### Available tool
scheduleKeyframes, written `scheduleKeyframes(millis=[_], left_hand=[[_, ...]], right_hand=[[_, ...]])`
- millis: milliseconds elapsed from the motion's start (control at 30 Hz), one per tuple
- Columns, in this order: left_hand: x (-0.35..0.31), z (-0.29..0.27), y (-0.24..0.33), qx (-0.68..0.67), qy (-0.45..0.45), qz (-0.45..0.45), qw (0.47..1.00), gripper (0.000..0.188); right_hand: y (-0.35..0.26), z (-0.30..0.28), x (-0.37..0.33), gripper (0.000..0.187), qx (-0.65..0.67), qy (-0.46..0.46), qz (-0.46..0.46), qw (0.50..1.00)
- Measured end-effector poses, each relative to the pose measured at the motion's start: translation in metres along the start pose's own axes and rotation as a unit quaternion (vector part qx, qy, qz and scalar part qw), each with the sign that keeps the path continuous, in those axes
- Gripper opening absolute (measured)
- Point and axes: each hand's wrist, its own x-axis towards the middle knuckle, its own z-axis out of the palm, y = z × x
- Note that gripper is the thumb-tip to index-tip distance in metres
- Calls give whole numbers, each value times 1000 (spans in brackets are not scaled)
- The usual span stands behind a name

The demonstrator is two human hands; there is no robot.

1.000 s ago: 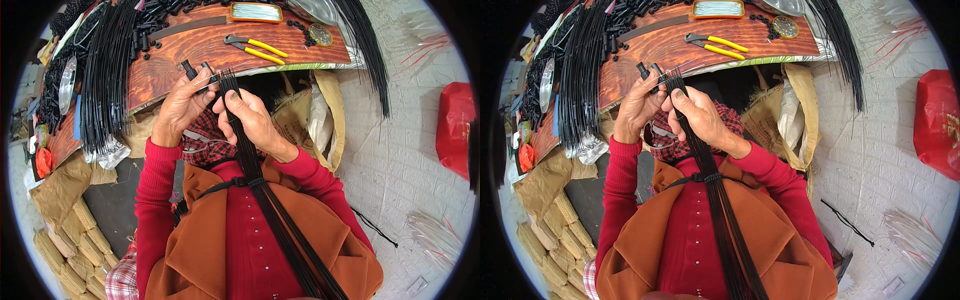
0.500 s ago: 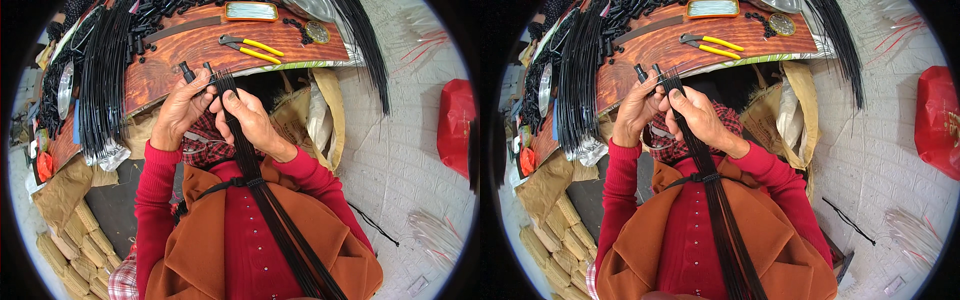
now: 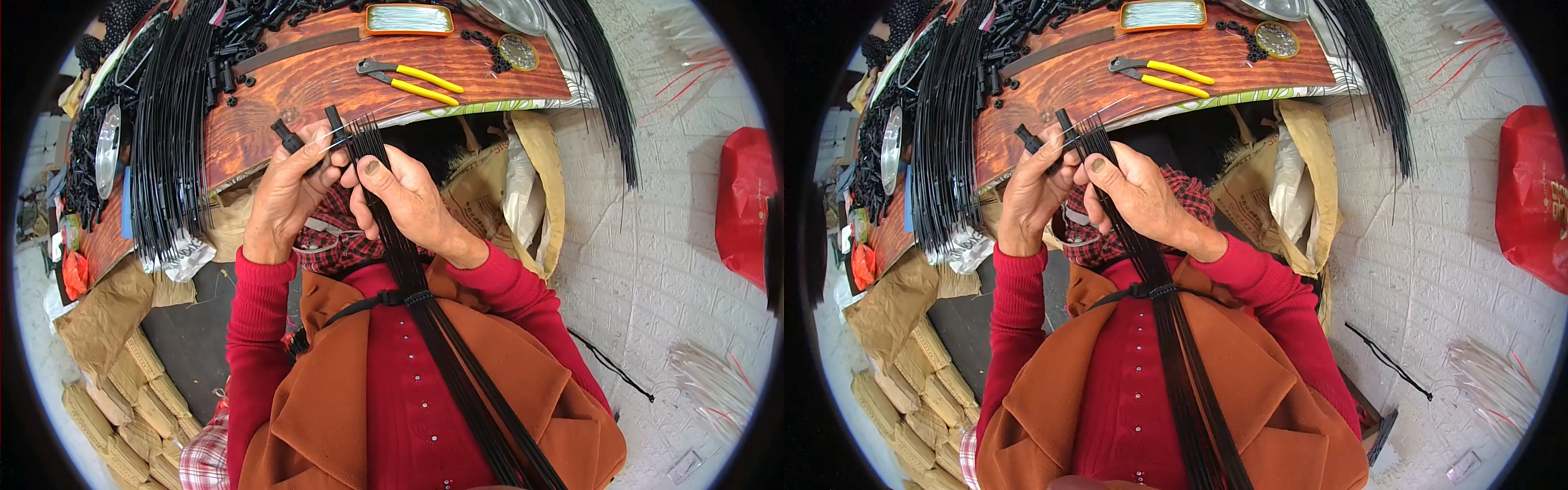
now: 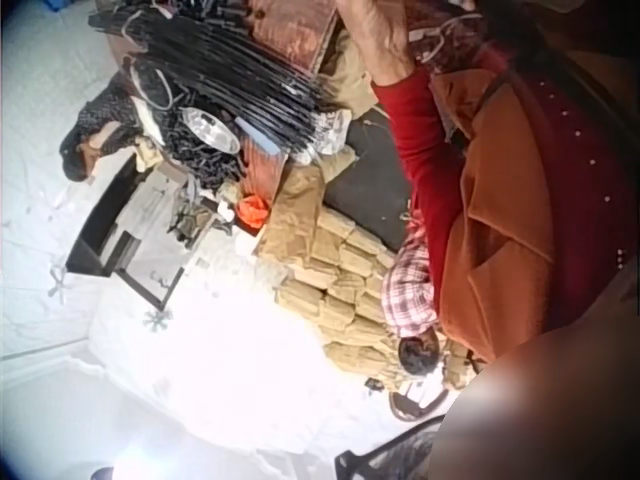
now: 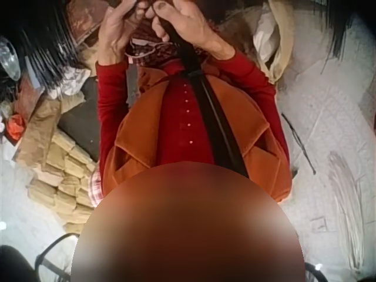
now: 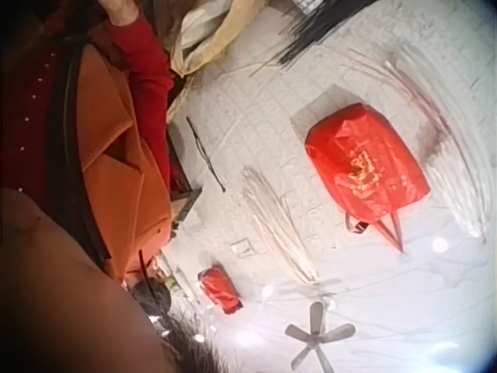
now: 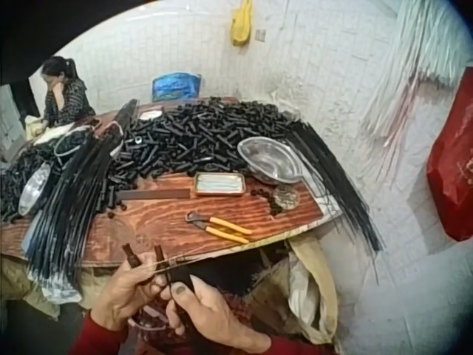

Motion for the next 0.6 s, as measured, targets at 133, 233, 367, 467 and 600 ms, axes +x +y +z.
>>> scheduleKeyframes(millis=[133, 233, 367, 467, 600], left_hand=[[-7, 0, 6, 10, -22, 2, 1000, 38], [-10, 4, 7, 6, -21, 3, 1000, 45], [-13, 3, 7, -27, -38, 25, 999, 50], [-12, 0, 7, -19, -44, 26, 998, 51], [-8, 1, 6, -15, -24, 15, 999, 49]], right_hand=[[-5, 4, 1, 38, 9, 4, 9, 1000], [-11, 2, -1, 38, 0, -1, 10, 1000], [-15, 4, -4, 39, 14, 4, 22, 1000], [-14, 6, -4, 39, 26, 5, 17, 1000], [-14, 4, -4, 39, 29, 10, 33, 999]])
